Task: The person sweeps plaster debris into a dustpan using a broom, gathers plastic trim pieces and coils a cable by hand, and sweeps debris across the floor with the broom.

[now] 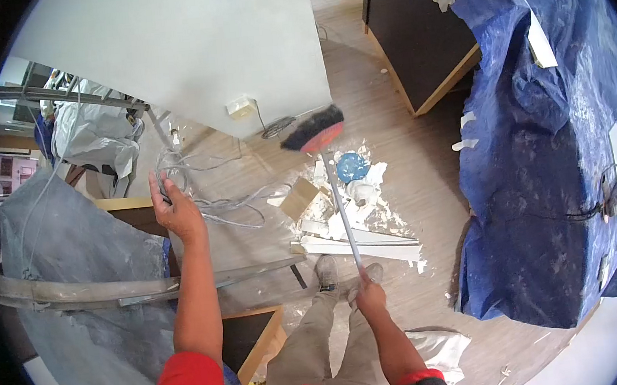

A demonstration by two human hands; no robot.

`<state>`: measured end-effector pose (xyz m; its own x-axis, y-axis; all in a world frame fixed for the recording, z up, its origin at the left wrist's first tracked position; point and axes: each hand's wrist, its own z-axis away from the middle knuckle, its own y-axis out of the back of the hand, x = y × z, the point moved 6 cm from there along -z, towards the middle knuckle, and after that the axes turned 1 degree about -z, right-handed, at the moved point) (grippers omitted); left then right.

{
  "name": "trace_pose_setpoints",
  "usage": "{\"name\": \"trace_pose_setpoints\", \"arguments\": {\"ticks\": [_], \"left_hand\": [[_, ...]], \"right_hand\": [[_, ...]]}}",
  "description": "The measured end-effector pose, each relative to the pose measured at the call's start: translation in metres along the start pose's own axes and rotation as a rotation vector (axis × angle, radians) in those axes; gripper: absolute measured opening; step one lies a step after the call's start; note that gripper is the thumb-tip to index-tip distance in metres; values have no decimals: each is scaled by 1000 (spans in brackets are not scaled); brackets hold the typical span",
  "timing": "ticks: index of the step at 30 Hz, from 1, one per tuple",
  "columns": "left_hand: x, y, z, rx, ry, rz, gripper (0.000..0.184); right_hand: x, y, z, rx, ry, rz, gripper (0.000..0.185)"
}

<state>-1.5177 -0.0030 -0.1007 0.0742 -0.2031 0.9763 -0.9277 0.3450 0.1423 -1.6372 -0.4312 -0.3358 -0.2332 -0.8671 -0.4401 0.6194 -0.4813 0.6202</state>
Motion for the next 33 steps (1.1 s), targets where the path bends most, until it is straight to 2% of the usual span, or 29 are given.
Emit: {"name": "trace_pose_setpoints", "arguments": {"ticks": [2,5,7,12,16,20,22,29,33], "left_hand": [[4,0,-5,18,-38,6,43],[1,6,-5,33,33,19,42],[-2,7,-3,49,-108,-26,42],[-9,4,4,29,-99,-25,42],[9,1,7,16,-38,-62,42],[5,2,-3,28,-104,15,41],[13,1,-1,41,-204,-69,41],[12,11,-1,62,-165,-29,42],[-8,18,-5,83,-129,-18,42]], "right_hand": [[36,5,34,-6,-8,112,46],[50,20,76,-41,-77,61,45],[47,26,82,41,-35,46,44],[6,5,-28,119,103,19,45],[17,8,-23,42,40,139,50],[58,32,47,-77,-76,277,53],[75,47,86,-102,-136,305,53],[129,86,203,-98,-253,268,50],[129,112,244,-20,-181,156,45]]}}
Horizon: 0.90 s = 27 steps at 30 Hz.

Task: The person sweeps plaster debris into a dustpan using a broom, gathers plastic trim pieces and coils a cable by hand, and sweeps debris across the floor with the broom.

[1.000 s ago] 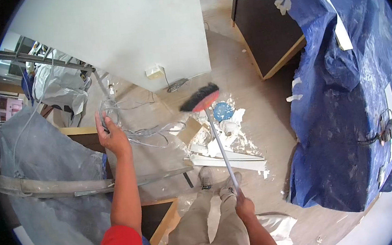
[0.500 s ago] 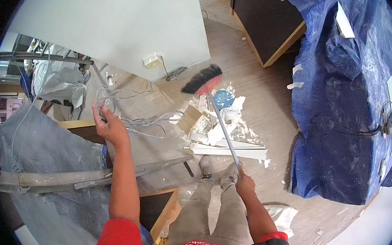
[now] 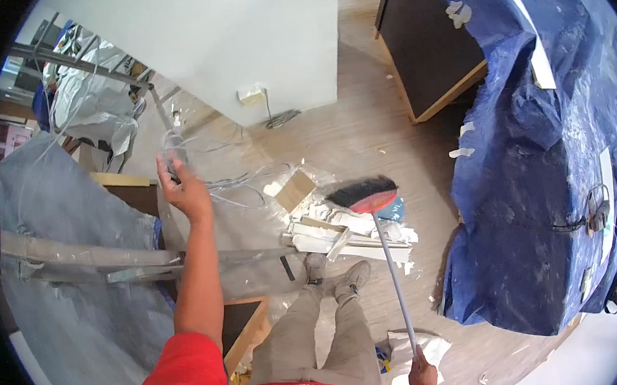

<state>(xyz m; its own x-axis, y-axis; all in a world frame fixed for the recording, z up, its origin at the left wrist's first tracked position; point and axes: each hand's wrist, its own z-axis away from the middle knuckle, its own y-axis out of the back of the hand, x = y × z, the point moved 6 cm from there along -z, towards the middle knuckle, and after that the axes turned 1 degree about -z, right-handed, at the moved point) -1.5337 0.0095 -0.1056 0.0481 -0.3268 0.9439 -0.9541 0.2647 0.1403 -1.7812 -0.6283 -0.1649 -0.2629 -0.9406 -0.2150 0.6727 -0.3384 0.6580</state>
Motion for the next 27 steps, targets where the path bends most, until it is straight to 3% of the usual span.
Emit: {"name": "trace_pose_setpoints", "arguments": {"ticks": [4,6,10,15,19,27], "left_hand": [[-6,8,4,8,-68,-88,42],[-6,8,6,8,-59,-76,43],[0,7,7,-6,-97,-19,43],[-2,7,3,-14,7,18,43],[0,4,-6,-5,-85,-32,43],[-18,-2,-34,101,30,4,46]], "right_hand": [[-7,0,-19,-12,-2,-37,45],[-38,-2,-57,54,157,-27,41],[-100,-30,-139,-12,261,-106,42],[-176,-58,-207,-104,277,241,47],[-153,-58,-199,-136,222,317,52],[-40,-4,-92,-177,85,413,56]]}}
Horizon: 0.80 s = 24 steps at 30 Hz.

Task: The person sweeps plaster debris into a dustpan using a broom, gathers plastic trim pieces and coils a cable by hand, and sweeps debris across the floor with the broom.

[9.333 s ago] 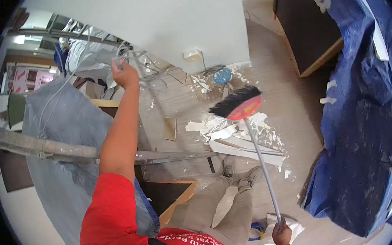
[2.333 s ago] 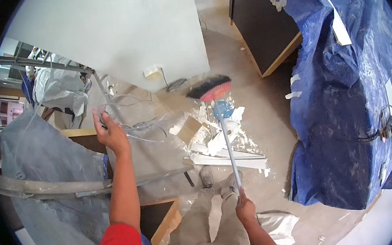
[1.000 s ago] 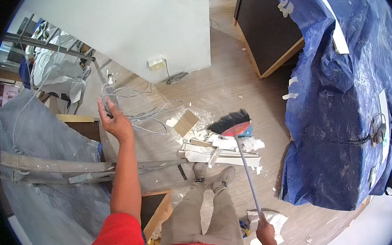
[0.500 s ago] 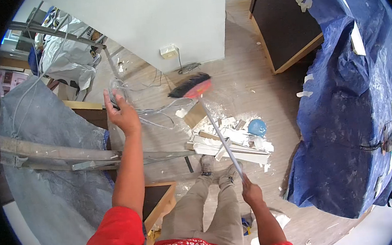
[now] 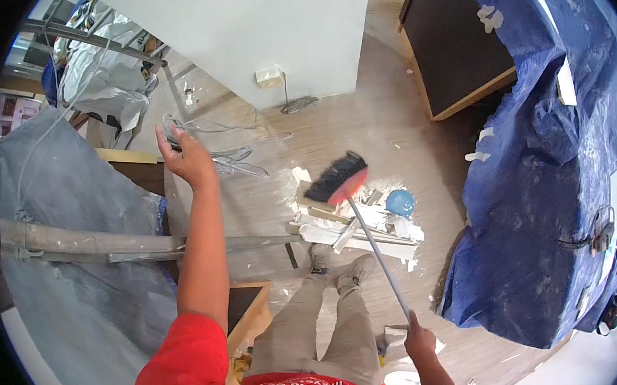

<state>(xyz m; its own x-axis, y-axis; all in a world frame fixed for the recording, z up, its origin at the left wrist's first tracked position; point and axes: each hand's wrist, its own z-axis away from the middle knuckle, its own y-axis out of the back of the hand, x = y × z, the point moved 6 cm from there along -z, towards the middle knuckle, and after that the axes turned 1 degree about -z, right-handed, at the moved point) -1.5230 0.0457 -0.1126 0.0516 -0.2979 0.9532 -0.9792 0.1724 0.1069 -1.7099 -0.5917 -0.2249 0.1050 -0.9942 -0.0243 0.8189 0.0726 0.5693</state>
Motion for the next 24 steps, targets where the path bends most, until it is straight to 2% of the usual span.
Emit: {"name": "trace_pose_setpoints", "arguments": {"ticks": [2,4,5,7,9,10,11,13,14,16,18,20,22,23,24], "left_hand": [[-5,-7,-4,31,27,2,47],[-25,-10,2,241,398,339,44],[-32,-12,0,241,397,343,44],[-83,-12,3,237,730,423,31],[-136,-1,-5,172,808,370,31],[-151,-2,-3,98,885,335,32],[-148,-5,1,96,884,333,32],[-140,-9,23,197,1077,337,15],[-137,-11,26,193,1072,331,15],[-134,-22,33,256,1104,524,5],[-130,-32,35,245,1151,561,5],[-129,-46,41,238,1203,590,5],[-128,-66,46,61,1244,570,5],[-148,-73,48,56,1245,566,5],[-179,-92,49,-187,1158,597,5]], "right_hand": [[15,1,28,7,-24,-17,53],[20,12,64,3,-54,-52,51],[26,12,79,39,-47,-148,49],[36,9,91,63,-33,-244,47],[45,17,102,238,55,-421,40],[49,11,90,225,107,-386,48],[45,8,73,224,107,-388,48],[18,19,25,117,65,-222,51],[0,25,1,133,117,-219,48],[-39,35,-49,134,201,-191,46],[-67,42,-96,130,229,-176,48],[-83,43,-122,158,282,-31,49],[-74,41,-116,141,247,0,50],[-65,41,-111,128,217,47,50],[-47,31,-102,110,181,74,53]]}}
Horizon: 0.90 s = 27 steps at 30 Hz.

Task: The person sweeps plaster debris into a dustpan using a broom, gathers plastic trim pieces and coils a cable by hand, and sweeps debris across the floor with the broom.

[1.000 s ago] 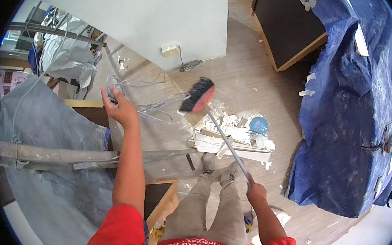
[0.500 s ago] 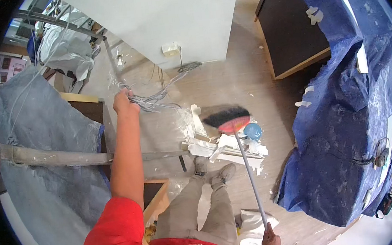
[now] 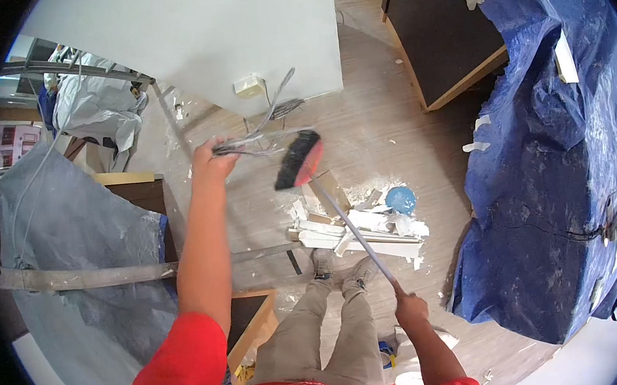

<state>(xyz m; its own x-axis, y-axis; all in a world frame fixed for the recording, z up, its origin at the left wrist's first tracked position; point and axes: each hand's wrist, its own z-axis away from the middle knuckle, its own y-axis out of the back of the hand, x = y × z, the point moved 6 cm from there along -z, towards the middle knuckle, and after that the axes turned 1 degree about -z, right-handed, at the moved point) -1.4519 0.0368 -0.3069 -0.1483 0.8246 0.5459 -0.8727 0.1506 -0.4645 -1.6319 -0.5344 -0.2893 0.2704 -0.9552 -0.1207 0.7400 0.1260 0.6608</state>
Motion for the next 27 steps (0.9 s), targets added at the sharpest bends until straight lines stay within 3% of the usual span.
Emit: {"name": "trace_pose_setpoints", "arguments": {"ticks": [2,4,5,7,11,13,17,19,21,22,24,26,27], "left_hand": [[-15,-25,-11,-211,-12,-107,5],[-48,-65,18,100,205,-34,6],[-62,-72,15,95,210,-31,6],[-97,-72,-7,114,187,-84,8],[-163,-52,-61,147,164,-194,13],[-186,-51,-78,246,138,-39,18],[-205,-75,-79,307,163,-273,25],[-204,-114,-65,104,-9,-398,34],[-210,-140,-95,-107,13,-736,43],[-215,-143,-84,-123,32,-756,43],[-203,-157,-49,-245,-125,-819,52],[-209,-123,-89,-296,-334,-1161,67],[-213,-112,-71,-345,-220,-1045,71]], "right_hand": [[24,-10,40,-58,-25,22,54],[33,-6,85,-105,-87,-62,53],[45,-23,105,-44,-62,-47,54],[49,-32,139,-182,-178,-58,52],[43,-52,179,-154,-231,-209,51],[31,-62,186,-145,-270,-224,48],[17,-74,188,-156,-366,-363,47],[12,-75,189,-149,-389,-412,46],[10,-75,188,-163,-405,-437,45],[10,-78,190,-165,-406,-449,44],[9,-93,197,-90,-392,-483,44],[3,-81,198,-78,-407,-523,43],[2,-91,204,-73,-422,-557,42]]}}
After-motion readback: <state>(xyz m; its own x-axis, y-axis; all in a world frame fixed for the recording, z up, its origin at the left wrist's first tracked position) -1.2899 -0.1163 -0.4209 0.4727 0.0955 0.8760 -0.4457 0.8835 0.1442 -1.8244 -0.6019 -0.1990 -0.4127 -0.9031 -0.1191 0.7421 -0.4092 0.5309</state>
